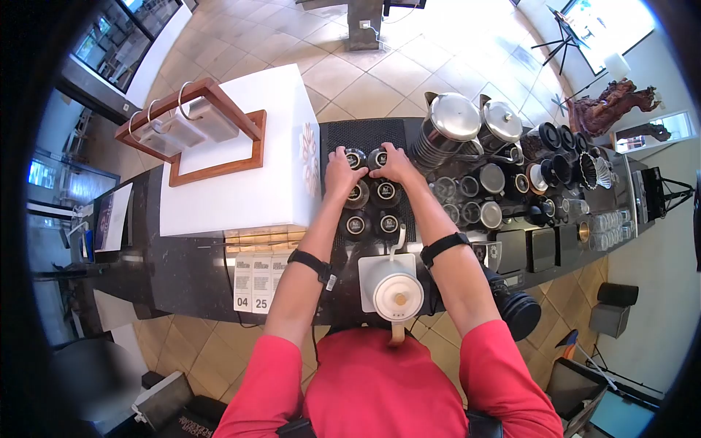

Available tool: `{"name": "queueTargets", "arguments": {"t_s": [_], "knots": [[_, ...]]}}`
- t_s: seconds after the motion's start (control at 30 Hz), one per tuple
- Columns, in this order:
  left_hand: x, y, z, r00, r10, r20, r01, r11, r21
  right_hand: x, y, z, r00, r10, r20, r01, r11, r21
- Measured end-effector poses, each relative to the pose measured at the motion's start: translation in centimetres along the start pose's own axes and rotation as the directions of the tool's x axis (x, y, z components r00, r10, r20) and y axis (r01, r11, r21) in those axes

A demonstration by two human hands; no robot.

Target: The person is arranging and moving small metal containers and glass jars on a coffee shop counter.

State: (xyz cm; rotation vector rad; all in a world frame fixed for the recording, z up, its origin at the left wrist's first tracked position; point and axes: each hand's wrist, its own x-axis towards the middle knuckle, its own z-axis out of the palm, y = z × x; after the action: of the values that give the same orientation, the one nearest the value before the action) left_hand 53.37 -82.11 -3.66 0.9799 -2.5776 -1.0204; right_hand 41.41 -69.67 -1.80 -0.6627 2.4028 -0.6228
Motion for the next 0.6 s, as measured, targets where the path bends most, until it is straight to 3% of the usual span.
{"name": "queueTargets", "arguments": {"t_s": [0.6], "knots": [[-0.6, 1.4, -0.4, 1.0, 0.009, 0.005, -0.009, 0.99, 0.138, 0.3, 0.8, 0.2, 0.995, -0.081, -0.053, 0.084, 0.995, 0.055]]}}
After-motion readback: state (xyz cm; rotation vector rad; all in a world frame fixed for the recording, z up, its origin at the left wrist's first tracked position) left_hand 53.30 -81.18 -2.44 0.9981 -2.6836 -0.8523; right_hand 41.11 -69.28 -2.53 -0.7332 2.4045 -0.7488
